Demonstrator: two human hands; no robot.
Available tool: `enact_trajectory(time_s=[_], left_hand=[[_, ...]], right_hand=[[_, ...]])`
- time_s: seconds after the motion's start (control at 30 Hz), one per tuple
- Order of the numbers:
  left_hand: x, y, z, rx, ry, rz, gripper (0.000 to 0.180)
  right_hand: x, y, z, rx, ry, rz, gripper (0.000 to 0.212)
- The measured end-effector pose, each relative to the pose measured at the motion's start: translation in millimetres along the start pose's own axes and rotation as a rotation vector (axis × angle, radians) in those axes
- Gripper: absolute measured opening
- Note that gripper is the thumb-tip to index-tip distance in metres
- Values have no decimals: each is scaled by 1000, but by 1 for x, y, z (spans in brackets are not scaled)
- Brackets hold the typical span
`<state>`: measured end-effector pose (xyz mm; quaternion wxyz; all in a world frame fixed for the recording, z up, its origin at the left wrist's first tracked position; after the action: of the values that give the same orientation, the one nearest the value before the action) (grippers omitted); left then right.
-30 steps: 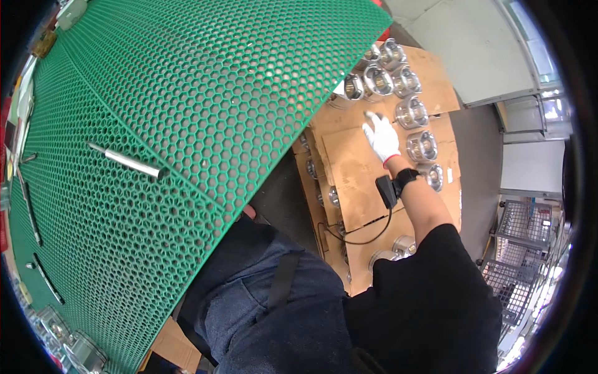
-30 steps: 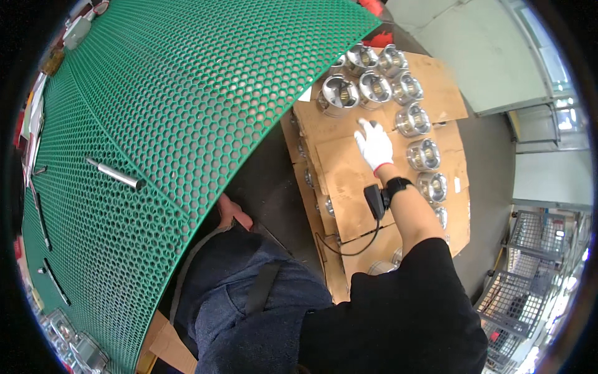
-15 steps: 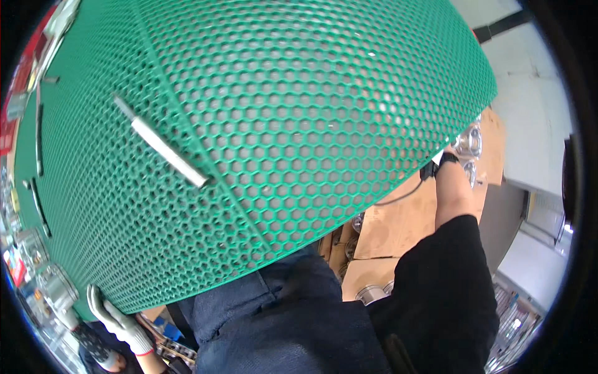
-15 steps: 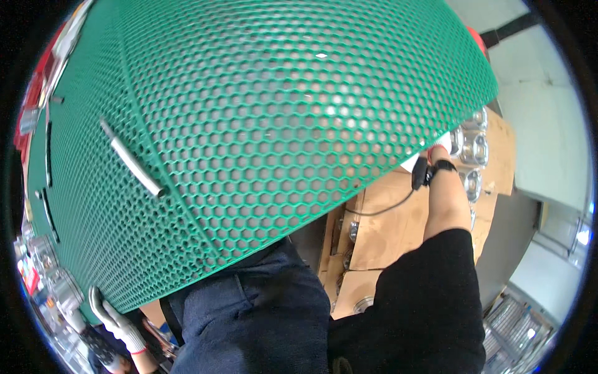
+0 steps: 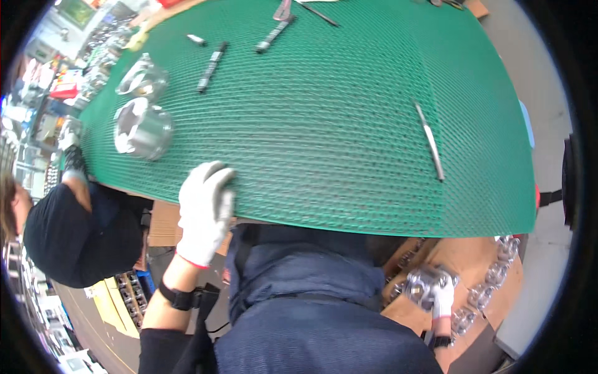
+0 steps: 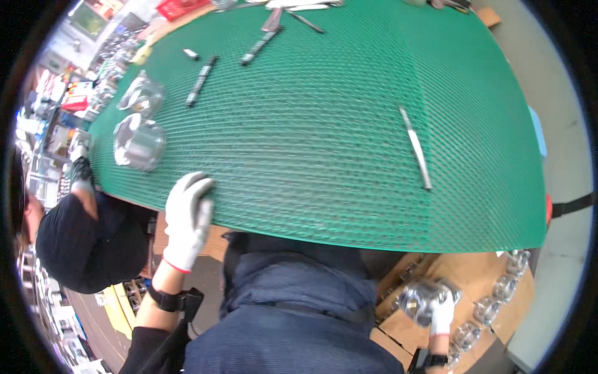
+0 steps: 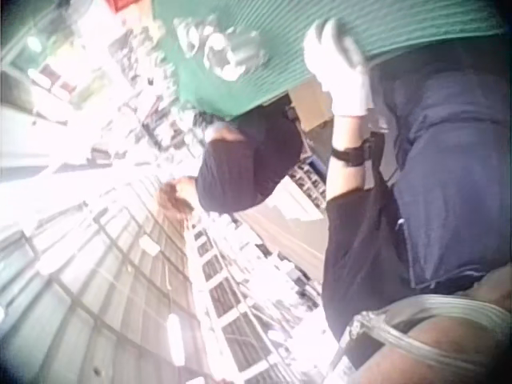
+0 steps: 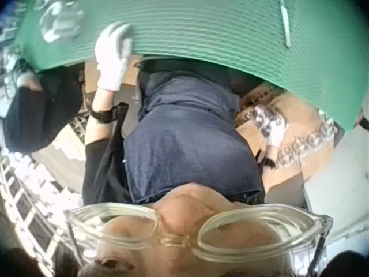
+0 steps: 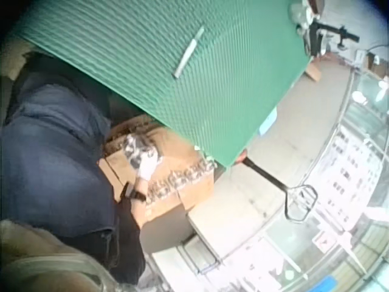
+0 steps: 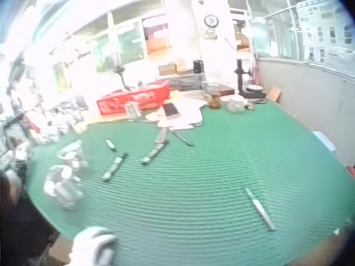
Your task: Assembling and inspecting engine pistons at a workbench.
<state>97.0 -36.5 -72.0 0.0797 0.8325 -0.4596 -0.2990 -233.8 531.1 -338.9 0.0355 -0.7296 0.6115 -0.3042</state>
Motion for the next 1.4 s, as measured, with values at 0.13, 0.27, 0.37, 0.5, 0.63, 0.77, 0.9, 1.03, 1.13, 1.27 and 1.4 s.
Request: enact_trajectory(time_s=[0.13,0.27,0.37,0.5,0.63,0.77,0.9,1.03,1.13,1.27,1.4], left_hand=[[17,-12,-18,-7,-178,-43,40],[45,-38,-44,-122,-278,-47,38],[60,-56,-69,-236,-260,-21,38],[69,-75,-92,-293,-272,-101,34],[84,-96,-94,-243,-326,-64,30],[62,-83,-82,-91,-265,-8,30],[43,-78,-79,-29,-239,-71,29],[-10,-25,-80,100,-287,154,36],[-73,49,-45,313,-327,436,53],[-72,77,1,280,-52,296,50],[-52,69,-19,166,38,255,42]], right_hand=[[113,-93,-25,135,100,109,45],[209,-159,-82,16,130,-213,45],[263,-186,-131,-134,-27,-201,41],[458,-195,-124,-9,416,-609,41],[602,-157,-79,-354,-387,-1246,32],[661,-122,-35,-285,-665,-1277,41],[665,-136,-45,-513,-445,-1670,50],[622,-94,-98,-624,-284,-1446,38],[553,-17,-90,-510,-710,-916,38],[538,-13,-67,-523,-820,-924,35],[508,-11,-76,-646,-664,-965,35]])
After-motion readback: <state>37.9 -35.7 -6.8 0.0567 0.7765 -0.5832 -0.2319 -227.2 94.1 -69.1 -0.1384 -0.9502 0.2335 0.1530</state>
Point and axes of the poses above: each hand's wrist, its own y-axis towards the middle knuckle, its own z-axis out of the palm, x = y × z, the point moved 8 cm from there along y, towards the middle knuckle, and after that the axes turned 13 degrees about -y, right-handed, at the moved point
